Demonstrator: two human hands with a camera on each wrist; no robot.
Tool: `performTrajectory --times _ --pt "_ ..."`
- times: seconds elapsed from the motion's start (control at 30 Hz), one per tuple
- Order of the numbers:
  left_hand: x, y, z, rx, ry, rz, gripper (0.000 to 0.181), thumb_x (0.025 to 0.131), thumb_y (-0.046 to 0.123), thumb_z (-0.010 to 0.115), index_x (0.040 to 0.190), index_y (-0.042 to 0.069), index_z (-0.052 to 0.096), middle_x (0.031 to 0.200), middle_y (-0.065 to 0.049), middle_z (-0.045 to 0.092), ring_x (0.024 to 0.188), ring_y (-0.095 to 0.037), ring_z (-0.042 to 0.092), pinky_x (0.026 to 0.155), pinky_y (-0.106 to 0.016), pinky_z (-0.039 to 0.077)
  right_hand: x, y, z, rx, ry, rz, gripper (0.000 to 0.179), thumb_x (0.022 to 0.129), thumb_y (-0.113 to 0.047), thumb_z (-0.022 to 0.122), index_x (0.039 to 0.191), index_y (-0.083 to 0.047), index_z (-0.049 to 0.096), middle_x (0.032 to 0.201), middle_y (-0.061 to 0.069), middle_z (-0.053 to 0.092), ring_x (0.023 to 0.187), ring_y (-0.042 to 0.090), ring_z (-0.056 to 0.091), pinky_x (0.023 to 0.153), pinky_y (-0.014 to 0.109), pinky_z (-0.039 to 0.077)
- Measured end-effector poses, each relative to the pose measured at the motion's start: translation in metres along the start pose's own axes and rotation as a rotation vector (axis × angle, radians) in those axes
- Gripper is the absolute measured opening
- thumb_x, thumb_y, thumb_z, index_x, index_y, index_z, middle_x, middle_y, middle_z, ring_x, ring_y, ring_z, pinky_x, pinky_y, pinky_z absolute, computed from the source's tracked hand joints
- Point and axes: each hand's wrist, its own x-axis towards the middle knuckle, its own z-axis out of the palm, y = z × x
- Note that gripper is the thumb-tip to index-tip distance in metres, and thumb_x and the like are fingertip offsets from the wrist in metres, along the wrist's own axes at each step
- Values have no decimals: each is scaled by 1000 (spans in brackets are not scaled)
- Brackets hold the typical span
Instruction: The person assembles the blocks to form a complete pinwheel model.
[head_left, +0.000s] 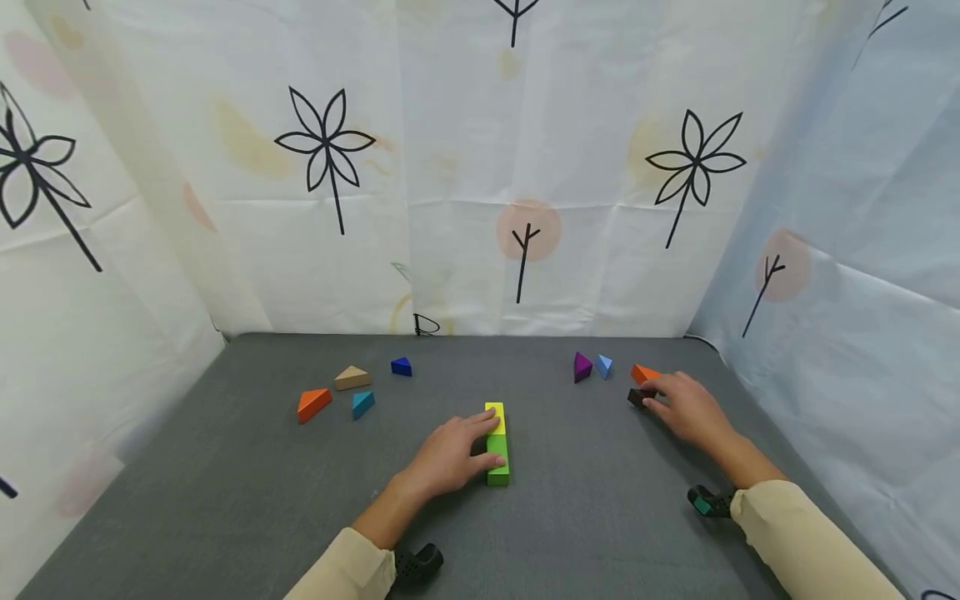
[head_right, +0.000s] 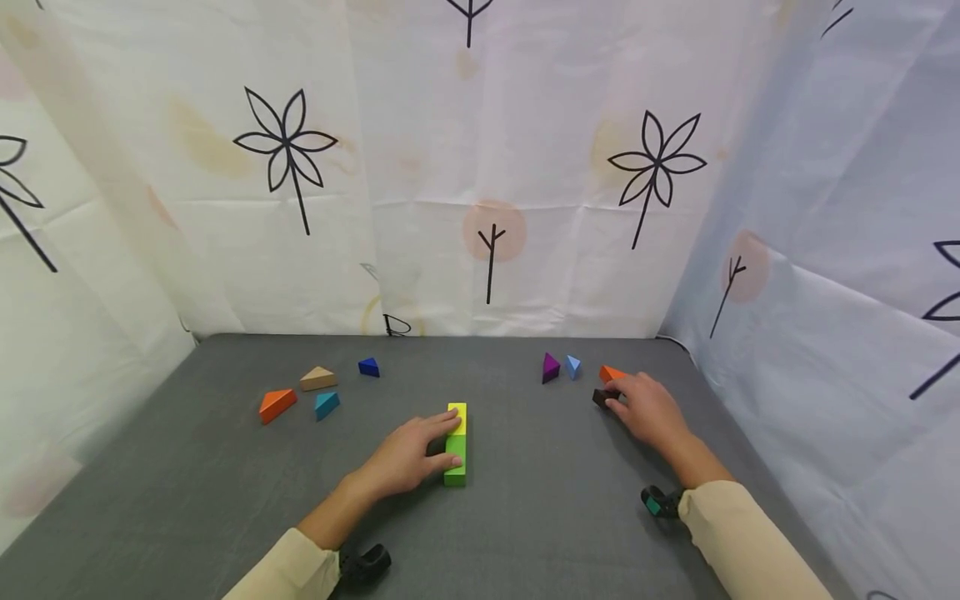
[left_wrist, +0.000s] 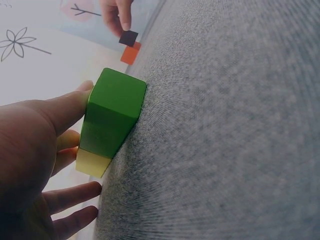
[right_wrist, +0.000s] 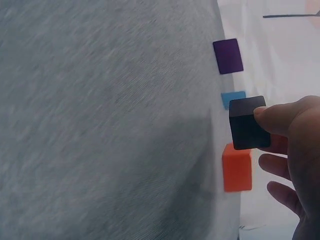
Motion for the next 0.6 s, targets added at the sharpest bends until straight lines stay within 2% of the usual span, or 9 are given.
performTrajectory --times 0.27,0.6 --pt "0 0 -1 6 -4 1 63 92 48 63 145 17 49 151 2 42 132 -30 43 104 -52 35 18 -16 -5 32 16 -53 21 88 -9 72 107 0 71 99 14 68 88 30 59 76 50 48" --pt "0 0 0 15 0 -4 62 93 49 61 145 17 49 151 3 40 133 -30 42 105 -52 33 50 -50 -7 78 -6 -125 25 91 -5 67 115 2 67 113 18 65 104 35 60 86 52 47"
